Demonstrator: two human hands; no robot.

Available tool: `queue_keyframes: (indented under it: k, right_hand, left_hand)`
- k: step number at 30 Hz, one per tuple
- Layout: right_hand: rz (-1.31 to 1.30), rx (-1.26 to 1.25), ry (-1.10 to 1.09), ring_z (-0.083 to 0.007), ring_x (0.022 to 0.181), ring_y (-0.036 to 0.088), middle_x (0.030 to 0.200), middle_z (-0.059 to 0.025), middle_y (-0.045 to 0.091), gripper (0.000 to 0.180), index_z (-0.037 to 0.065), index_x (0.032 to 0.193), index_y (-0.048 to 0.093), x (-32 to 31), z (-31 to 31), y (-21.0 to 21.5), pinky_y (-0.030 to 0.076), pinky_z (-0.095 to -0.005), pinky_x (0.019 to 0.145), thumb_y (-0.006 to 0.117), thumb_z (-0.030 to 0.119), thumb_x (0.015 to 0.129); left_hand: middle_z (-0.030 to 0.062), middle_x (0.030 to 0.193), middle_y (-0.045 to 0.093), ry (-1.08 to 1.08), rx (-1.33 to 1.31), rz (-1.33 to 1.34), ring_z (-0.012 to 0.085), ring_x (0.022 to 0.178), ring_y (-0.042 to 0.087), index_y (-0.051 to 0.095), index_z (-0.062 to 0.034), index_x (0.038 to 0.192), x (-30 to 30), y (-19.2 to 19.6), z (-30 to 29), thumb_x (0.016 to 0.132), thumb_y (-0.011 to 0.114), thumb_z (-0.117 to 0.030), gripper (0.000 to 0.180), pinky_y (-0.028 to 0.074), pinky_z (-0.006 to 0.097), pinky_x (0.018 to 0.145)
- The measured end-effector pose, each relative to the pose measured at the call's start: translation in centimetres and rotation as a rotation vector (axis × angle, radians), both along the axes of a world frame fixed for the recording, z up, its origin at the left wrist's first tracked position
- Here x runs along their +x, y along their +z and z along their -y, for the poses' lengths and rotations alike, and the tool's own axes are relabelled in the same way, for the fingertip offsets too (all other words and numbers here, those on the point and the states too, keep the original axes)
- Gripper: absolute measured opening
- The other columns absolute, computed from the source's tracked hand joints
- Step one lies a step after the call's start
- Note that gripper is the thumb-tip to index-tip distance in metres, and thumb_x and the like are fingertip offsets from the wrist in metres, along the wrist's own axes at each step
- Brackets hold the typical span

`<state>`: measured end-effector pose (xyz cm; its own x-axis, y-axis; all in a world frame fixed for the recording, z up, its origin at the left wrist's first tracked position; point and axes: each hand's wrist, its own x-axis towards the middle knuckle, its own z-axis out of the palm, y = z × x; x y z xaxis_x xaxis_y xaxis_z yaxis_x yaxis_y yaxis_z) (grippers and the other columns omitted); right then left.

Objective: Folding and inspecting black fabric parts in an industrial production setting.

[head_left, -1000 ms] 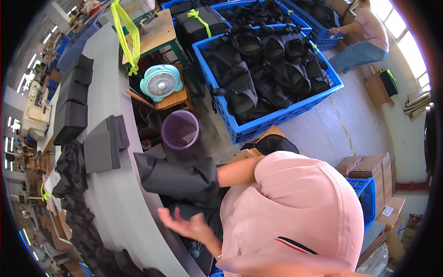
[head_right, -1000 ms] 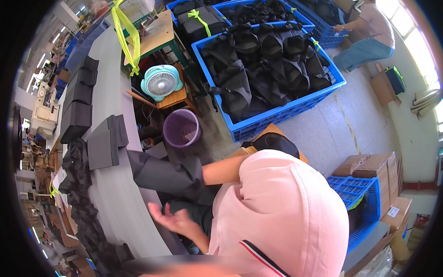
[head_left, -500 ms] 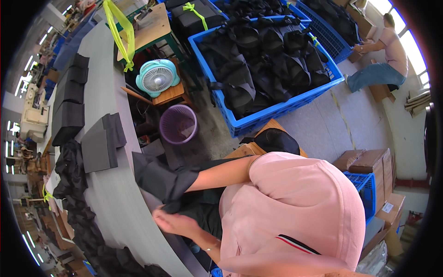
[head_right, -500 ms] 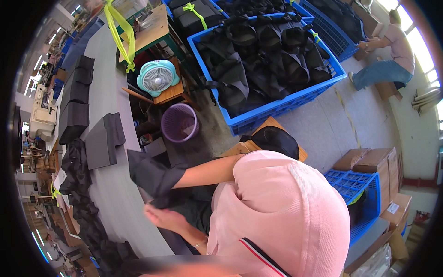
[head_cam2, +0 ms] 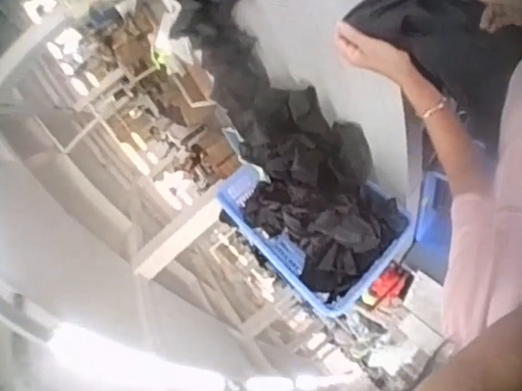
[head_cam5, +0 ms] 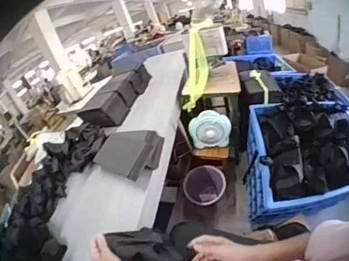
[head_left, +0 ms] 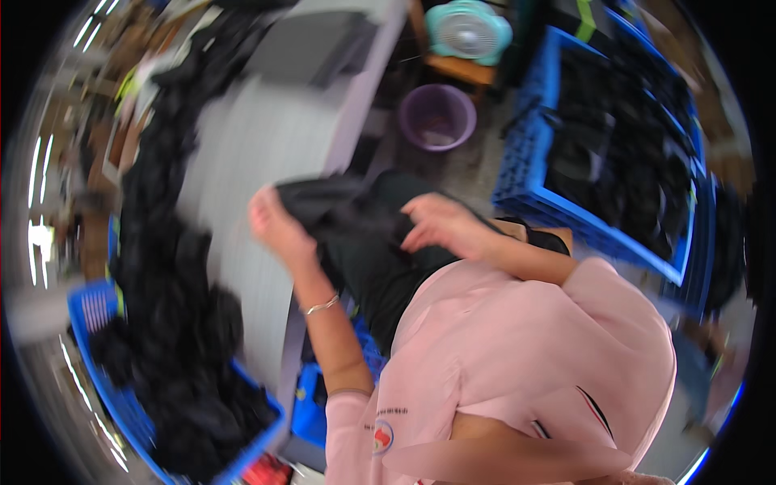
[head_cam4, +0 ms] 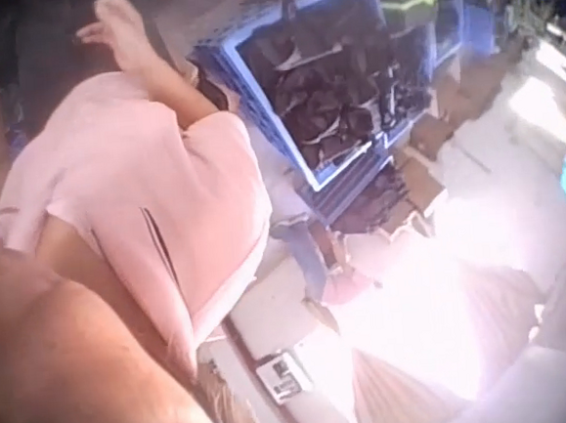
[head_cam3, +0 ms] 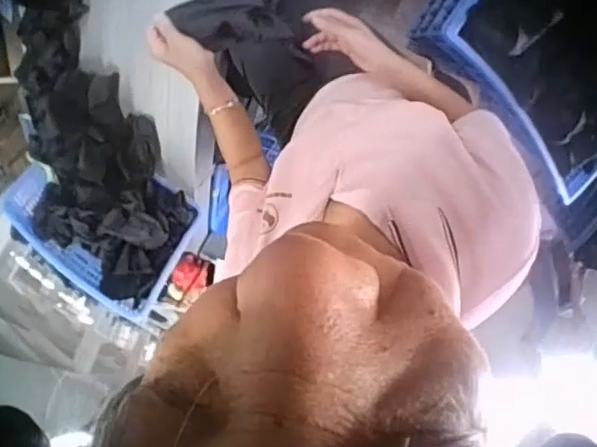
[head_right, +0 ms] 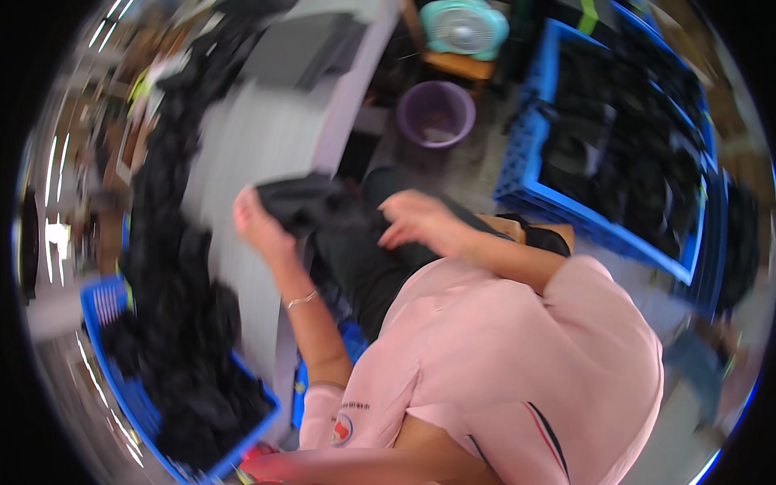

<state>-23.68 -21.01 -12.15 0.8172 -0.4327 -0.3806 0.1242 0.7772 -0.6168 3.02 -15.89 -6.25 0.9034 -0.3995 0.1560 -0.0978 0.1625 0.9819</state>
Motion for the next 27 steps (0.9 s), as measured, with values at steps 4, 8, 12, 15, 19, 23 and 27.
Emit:
queue_keyframes:
  k: [4,8,12,15,19,23,27]
  right_hand:
    - [-0.2,-0.706,-0.25,-0.0271,0.133,0.047,0.14,-0.0131,0.046,0.064,0.003,0.145,0.036,2.9,1.4,1.0,0.039,-0.041,0.109,0.067,0.02,0.092]
    - [-0.195,-1.297,-0.284,-0.026,0.133,0.048,0.146,-0.0142,0.045,0.063,0.002,0.147,0.038,7.7,1.2,4.9,0.036,-0.0372,0.111,0.065,0.015,0.092]
    - [-0.262,-1.048,0.027,-0.0189,0.096,0.067,0.107,-0.0048,0.069,0.024,-0.001,0.116,0.064,8.8,3.3,2.8,0.052,-0.0302,0.088,0.058,0.014,0.098]
    - [0.02,-0.105,0.142,-0.01,0.086,0.066,0.096,-0.0007,0.068,0.016,0.008,0.097,0.065,8.1,2.2,3.3,0.055,-0.0262,0.077,0.059,0.022,0.1]
    - [0.143,0.189,0.089,-0.0085,0.082,0.065,0.092,-0.0001,0.068,0.019,0.007,0.094,0.065,8.3,0.9,5.1,0.053,-0.023,0.074,0.061,0.025,0.1]
    - [0.015,-0.414,0.135,-0.0034,0.073,0.057,0.075,0.006,0.061,0.025,0.005,0.082,0.067,9.4,1.9,5.2,0.047,-0.0213,0.065,0.064,0.024,0.098]
    - [-0.08,-0.7,0.372,-0.0013,0.074,0.051,0.071,0.0075,0.056,0.024,0.0,0.086,0.068,10.2,-0.1,3.2,0.045,-0.0208,0.065,0.067,0.022,0.096]
  left_hand:
    - [-0.0046,0.083,0.056,-0.151,0.014,0.069,0.0037,0.078,0.048,0.063,0.0,0.093,-3.3,-0.1,-1.2,0.099,0.061,-0.015,0.017,0.042,0.02,0.071]
    - [-0.0062,0.078,0.055,-0.349,0.083,0.105,0.0021,0.071,0.045,0.063,0.0003,0.09,-6.4,0.7,-2.6,0.097,0.064,-0.01,0.013,0.038,0.018,0.062]
    - [-0.0068,0.078,0.055,-0.365,0.024,-0.001,0.0015,0.07,0.046,0.065,0.0001,0.09,-6.3,1.4,-4.2,0.095,0.067,-0.008,0.01,0.038,0.017,0.062]
    - [-0.0042,0.08,0.061,-0.306,0.043,-0.081,0.0021,0.074,0.052,0.067,0.0001,0.092,-4.8,0.0,-6.3,0.097,0.065,-0.011,0.012,0.043,0.017,0.068]
    - [-0.0016,0.087,0.065,-0.308,-0.164,-0.574,0.006,0.078,0.059,0.065,-0.0023,0.096,-5.1,-1.9,-7.6,0.102,0.056,-0.02,0.02,0.048,0.02,0.074]
    - [0.0064,0.11,0.066,-0.673,-0.323,-1.133,0.0168,0.1,0.064,0.062,-0.002,0.115,-9.3,-3.6,-9.3,0.1,0.056,-0.022,0.025,0.051,0.03,0.091]
    - [0.0079,0.112,0.067,-0.738,-0.181,-0.603,0.0189,0.099,0.066,0.064,-0.0009,0.118,-12.2,-1.6,-9.6,0.097,0.057,-0.018,0.027,0.053,0.034,0.086]
